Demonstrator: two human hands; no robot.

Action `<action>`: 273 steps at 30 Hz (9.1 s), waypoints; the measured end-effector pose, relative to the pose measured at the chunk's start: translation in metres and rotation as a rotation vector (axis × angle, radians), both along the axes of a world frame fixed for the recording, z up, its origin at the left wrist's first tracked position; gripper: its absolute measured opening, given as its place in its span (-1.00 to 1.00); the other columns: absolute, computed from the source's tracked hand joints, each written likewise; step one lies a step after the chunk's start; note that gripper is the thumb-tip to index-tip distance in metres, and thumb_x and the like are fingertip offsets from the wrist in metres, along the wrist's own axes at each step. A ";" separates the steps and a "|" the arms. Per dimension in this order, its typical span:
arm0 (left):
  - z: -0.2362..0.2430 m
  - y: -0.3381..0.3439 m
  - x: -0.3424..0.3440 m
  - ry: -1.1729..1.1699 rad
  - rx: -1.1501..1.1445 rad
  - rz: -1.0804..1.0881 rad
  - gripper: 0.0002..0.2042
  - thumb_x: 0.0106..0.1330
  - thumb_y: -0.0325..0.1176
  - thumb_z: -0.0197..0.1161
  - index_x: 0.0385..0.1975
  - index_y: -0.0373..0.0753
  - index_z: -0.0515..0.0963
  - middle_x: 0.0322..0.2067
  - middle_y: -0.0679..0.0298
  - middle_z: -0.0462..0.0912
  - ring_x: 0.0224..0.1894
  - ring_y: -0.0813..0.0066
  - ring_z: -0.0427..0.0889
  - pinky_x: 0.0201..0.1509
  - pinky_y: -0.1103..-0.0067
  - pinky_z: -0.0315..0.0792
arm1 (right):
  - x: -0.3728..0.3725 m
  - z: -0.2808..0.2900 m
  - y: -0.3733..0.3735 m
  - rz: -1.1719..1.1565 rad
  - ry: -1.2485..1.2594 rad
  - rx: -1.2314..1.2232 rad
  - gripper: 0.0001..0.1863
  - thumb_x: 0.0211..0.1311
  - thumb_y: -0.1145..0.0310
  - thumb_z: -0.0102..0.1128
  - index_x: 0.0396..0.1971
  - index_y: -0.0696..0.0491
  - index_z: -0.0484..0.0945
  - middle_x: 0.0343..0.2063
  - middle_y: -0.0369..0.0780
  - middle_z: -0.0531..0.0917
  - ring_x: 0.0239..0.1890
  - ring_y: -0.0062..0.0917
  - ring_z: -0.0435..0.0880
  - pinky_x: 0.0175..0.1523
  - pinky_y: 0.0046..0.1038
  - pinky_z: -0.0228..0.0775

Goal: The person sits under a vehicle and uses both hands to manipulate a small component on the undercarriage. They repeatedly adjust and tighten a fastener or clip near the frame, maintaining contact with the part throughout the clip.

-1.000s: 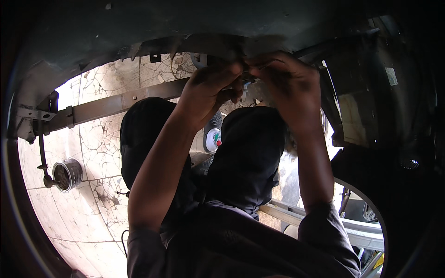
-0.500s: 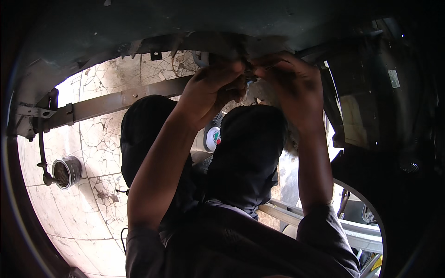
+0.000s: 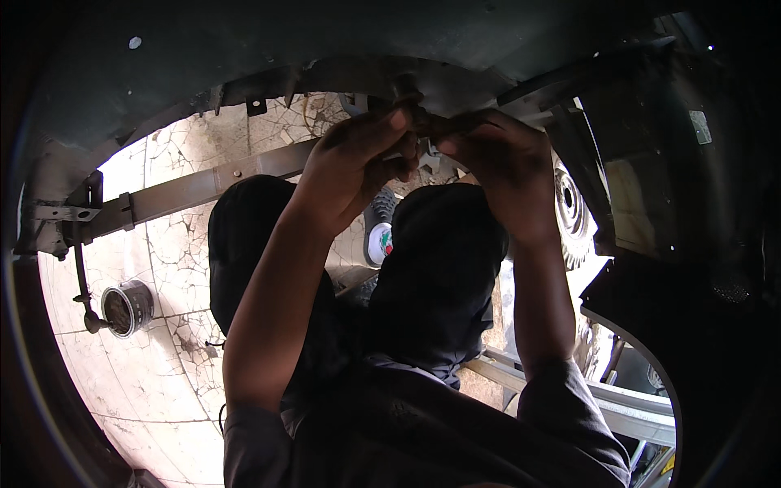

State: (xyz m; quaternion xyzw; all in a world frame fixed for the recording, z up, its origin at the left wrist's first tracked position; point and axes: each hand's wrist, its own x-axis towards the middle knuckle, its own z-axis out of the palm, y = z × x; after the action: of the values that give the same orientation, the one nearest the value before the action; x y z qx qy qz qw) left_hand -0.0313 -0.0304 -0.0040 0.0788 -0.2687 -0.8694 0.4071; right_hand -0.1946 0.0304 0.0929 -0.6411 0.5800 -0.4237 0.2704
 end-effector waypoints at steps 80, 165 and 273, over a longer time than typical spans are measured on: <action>0.025 -0.002 0.009 -0.287 -0.073 0.039 -0.57 0.37 -0.12 0.22 -0.06 -0.44 0.49 -0.26 0.13 0.58 -0.27 0.41 0.60 -0.44 0.55 0.62 | 0.012 -0.032 -0.025 0.048 -0.503 -0.187 -0.86 0.07 0.61 0.39 -0.35 0.21 0.62 -0.38 -0.18 0.74 -0.33 -0.61 0.70 -0.20 -0.60 0.52; 0.037 -0.004 0.015 -0.412 -0.048 0.094 -0.62 0.24 -0.23 0.36 -0.09 -0.40 0.56 -0.20 0.11 0.66 -0.12 0.26 0.66 -0.14 0.30 0.66 | 0.031 -0.014 -0.014 -0.255 -0.496 0.034 -0.75 0.03 0.46 0.48 -0.27 0.19 0.68 -0.36 -0.25 0.71 -0.32 -0.66 0.63 -0.24 -0.64 0.43; 0.023 0.003 0.016 -0.375 0.008 0.082 -0.64 0.30 -0.17 0.30 -0.09 -0.36 0.54 -0.28 0.20 0.61 -0.24 0.43 0.60 -0.10 0.34 0.63 | 0.041 -0.027 -0.009 -0.269 -0.460 -0.139 -0.78 0.09 0.45 0.44 -0.25 0.18 0.67 -0.39 -0.24 0.73 -0.37 -0.69 0.65 -0.27 -0.65 0.46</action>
State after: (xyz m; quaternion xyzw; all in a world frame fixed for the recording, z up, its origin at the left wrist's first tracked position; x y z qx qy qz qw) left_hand -0.0157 -0.0279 0.0193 0.2517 -0.3329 -0.8234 0.3846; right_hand -0.1537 0.0211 0.0656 -0.4622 0.5529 -0.6290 0.2917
